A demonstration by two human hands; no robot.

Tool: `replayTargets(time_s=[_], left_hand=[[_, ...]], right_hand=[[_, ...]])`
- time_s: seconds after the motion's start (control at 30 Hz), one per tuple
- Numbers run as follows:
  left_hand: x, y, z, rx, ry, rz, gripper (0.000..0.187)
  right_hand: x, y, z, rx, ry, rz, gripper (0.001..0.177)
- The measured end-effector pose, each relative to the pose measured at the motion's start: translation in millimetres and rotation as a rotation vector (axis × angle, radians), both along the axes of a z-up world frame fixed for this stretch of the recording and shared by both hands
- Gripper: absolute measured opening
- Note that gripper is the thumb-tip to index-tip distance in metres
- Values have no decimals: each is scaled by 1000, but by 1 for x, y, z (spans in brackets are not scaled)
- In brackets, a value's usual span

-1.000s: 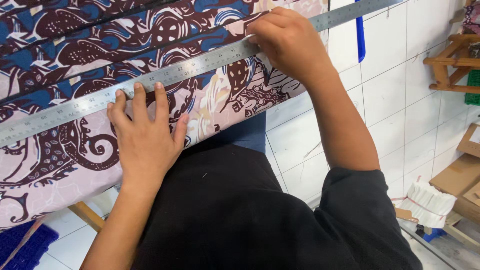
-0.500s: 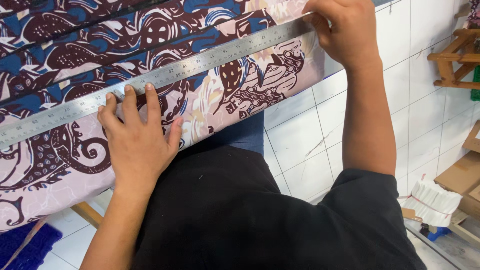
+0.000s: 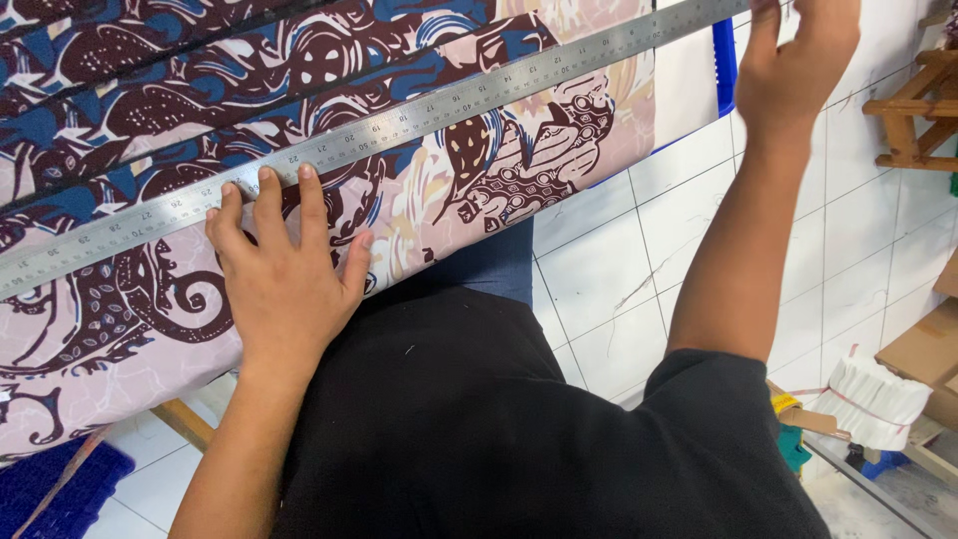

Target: The person measures a patterned fabric laid on a table using a metal ruler and a white marking tool. They repeatedly align the ruler, mark the fabric, and reposition the ruler to create multiple parallel lines across the surface.

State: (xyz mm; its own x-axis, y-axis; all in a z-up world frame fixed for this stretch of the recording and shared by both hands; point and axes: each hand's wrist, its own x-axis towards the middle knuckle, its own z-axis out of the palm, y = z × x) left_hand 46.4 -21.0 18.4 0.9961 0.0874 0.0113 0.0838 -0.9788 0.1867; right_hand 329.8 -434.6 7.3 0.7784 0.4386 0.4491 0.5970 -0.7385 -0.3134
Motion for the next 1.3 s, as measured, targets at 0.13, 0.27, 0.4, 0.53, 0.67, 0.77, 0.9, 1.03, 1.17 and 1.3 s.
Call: replayTargets(time_s=[0.13,0.27,0.4,0.53,0.67,0.77,0.9,1.03,1.17,1.3], left_hand=[[-2,1,-4,7,-18,1,62],[-7,0,-9,21,-16,-2,60],[-8,2,-10,11,-22,-11,58],[-12,2,-12,1,-22,-8,60],[-21,4,-19,-49,4,-1,64],[-35,15,-24,-162,-5,24,65],[-66,44,-25,-47,-24,169,73],[-99,77,-26,-69,4,361,68],[-116,97,-32,-49,59,409,71],[-119,99,-36,-6,123,425,74]], right_hand=[[-66,55,-10,308,277,91,10],[-119,120,-13,153,284,167,10],[-139,152,-12,179,224,101,14],[-142,154,-18,202,220,70,13],[-143,151,-23,214,213,71,13],[-143,151,-23,224,203,63,13],[-147,153,-22,202,195,-11,9],[-148,158,-22,211,232,-6,8],[-143,163,-20,187,281,10,8],[-135,164,-15,211,371,7,13]])
